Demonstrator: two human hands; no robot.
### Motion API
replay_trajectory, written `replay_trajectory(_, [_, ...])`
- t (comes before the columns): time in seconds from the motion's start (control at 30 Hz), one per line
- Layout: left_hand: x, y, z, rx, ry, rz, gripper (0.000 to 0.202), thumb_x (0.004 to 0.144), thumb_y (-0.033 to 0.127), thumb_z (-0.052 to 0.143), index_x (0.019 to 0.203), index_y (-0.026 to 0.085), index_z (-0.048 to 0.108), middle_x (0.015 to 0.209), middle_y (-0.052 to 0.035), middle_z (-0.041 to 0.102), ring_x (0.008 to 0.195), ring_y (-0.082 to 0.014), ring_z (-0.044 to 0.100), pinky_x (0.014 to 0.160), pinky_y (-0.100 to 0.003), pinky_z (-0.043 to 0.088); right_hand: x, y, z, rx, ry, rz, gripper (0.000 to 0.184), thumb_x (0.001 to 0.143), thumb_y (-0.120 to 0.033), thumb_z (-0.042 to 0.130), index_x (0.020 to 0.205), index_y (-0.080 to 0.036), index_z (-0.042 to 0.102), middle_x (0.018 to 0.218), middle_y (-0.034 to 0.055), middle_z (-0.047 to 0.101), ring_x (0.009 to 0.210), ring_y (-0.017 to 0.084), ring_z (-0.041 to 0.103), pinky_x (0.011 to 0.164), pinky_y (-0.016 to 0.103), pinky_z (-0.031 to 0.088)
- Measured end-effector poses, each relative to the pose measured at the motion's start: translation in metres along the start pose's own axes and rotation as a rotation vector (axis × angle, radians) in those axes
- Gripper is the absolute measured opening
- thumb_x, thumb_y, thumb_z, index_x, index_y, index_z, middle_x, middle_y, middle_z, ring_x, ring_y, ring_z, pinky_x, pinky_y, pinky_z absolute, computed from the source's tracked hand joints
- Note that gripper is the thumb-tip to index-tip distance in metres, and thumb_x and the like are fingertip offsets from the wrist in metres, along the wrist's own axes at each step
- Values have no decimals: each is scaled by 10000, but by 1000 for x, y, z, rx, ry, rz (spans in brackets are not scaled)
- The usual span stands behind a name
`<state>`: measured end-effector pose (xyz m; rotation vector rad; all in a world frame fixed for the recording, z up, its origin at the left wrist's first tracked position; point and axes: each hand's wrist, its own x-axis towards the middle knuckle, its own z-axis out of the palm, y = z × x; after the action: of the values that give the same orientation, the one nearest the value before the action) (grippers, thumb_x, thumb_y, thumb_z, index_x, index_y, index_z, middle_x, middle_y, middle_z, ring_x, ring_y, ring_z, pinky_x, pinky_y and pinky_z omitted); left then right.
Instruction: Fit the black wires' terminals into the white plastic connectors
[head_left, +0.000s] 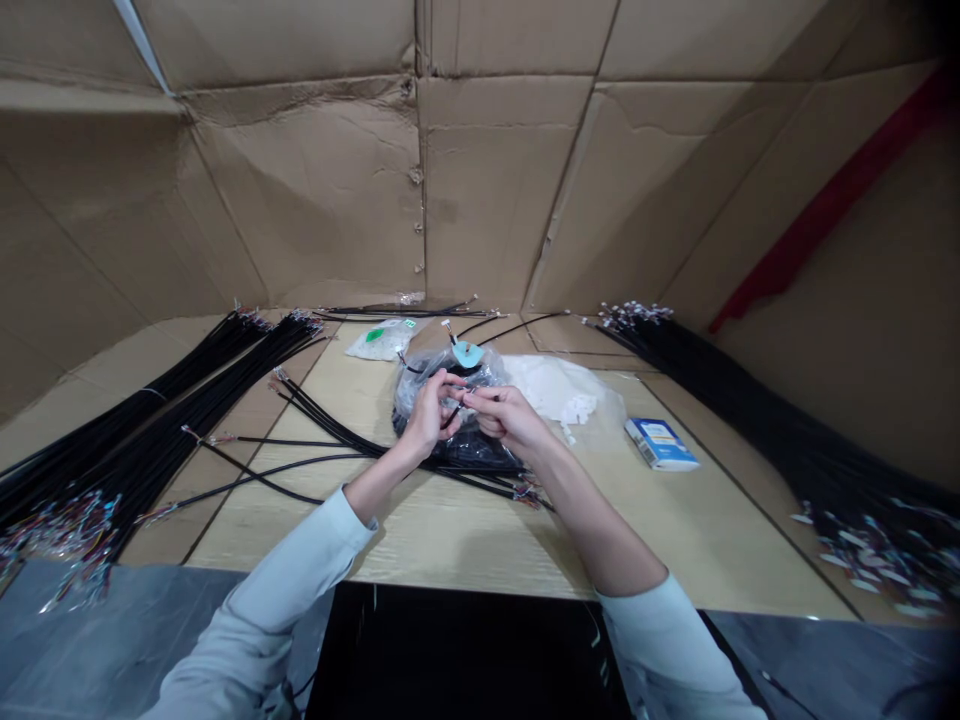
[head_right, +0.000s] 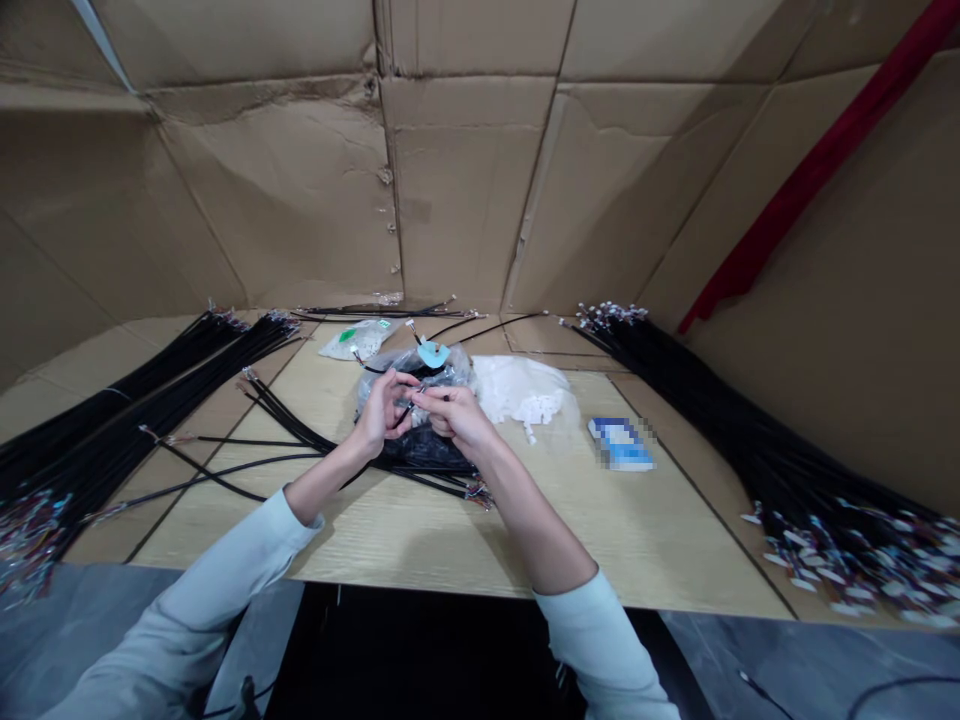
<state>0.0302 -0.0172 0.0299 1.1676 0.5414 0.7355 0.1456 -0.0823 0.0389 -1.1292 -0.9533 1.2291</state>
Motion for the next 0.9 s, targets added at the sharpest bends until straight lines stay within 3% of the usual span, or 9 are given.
replay_trajectory(0.1, [2,2,-2,24,13,23,325,805,413,355,854,133,511,723,-13,551,374,-66,464,335,-180,298,1,1,1,-14,73,-43,346,566,-401,741,661,-110,579,401,-96,279,353,4,163,384,202,52])
replay_trajectory(0.17, [2,6,-2,67,-10,28,277,791,338,392,813,109,547,704,-31,581,470,-92,537,455,-205,423,1,0,0,-12,133,-89,354,554,-411,745,620,-113,564,404,-92,280,356,3,169,386,204,56])
replay_trajectory(0.23, [2,8,-3,132,-62,-3,242,774,291,442,778,90,578,698,-51,611,557,-109,575,570,-224,468,2,-2,-2,0,202,-127,359,539,-408,754,610,-112,564,417,-89,278,361,1,170,387,207,58])
replay_trajectory(0.4, [3,2,-4,271,-143,8,247,721,293,571,822,74,622,768,-79,643,571,-113,568,554,-225,445,3,-7,-12,49,316,-183,356,510,-383,772,613,-118,559,432,-90,263,365,2,160,375,207,62])
replay_trajectory(0.57, [4,-3,-5,334,-127,125,274,710,339,605,757,74,653,711,-59,643,489,-70,461,477,-196,348,4,-6,-14,71,307,-175,354,512,-370,775,608,-117,547,424,-98,238,357,1,160,372,205,60])
replay_trajectory(0.67, [2,2,-5,214,-128,93,258,701,315,633,726,60,652,670,-55,617,463,-37,378,440,-177,271,4,-5,-13,104,268,-156,353,521,-373,768,649,-116,562,400,-110,213,346,5,147,370,206,55])
replay_trajectory(0.8, [1,7,-6,-140,-237,-164,178,684,190,664,745,29,616,673,-62,566,434,6,311,401,-148,194,5,-2,-11,184,184,-121,354,565,-343,752,777,-106,599,389,-120,210,341,8,129,365,199,57])
replay_trajectory(0.9, [4,8,-8,-329,-290,-284,88,706,109,623,739,35,587,657,-41,523,414,22,292,380,-119,188,6,1,-11,250,117,-110,341,599,-326,739,819,-107,597,392,-124,206,343,8,117,363,189,59])
